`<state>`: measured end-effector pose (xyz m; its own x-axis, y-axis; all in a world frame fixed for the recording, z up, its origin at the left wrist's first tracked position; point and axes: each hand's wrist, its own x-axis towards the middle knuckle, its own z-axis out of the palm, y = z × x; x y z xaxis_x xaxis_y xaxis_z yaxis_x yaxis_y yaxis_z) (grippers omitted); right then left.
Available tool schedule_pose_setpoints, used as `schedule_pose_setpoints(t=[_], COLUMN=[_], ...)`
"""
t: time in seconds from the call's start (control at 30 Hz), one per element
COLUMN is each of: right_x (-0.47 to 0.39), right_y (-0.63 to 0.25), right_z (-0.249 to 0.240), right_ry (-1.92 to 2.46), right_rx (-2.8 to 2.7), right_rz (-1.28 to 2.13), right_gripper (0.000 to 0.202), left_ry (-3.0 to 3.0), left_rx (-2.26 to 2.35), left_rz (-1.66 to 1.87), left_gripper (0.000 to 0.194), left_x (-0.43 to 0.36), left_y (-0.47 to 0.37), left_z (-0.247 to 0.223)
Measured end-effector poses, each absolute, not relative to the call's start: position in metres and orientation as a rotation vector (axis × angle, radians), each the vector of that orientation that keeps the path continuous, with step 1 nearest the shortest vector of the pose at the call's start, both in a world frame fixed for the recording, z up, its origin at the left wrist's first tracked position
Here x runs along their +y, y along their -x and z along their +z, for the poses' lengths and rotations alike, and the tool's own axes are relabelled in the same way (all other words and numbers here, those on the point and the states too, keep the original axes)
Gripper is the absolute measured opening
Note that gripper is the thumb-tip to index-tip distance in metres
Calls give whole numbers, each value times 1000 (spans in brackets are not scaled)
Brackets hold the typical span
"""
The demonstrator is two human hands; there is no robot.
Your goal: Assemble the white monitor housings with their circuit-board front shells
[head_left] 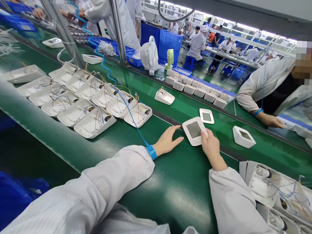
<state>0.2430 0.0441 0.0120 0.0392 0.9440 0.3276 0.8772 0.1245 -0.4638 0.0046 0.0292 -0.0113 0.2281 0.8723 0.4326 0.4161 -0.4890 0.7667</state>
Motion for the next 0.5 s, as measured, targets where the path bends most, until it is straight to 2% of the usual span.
schedule_pose_setpoints(t=[0.23, 0.37, 0.43, 0.5], right_x=[55, 68, 86, 110], right_y=[-257, -232, -215, -202], right_z=[-4, -4, -4, -6], right_ry=[1711, 1562, 1474, 1420], right_rx=[-1416, -1202, -1208, -1363], right_rz=[539, 862, 903, 777], right_gripper=[67, 61, 55, 50], left_ry=[-2077, -2059, -2021, -1981], left_rx=[1185, 1224, 1233, 1205], left_rz=[1095, 1084, 1105, 1144], left_gripper=[43, 37, 34, 30], left_x=[27, 28, 29, 33], left_y=[-11, -17, -18, -17], left_z=[-3, -3, -5, -6])
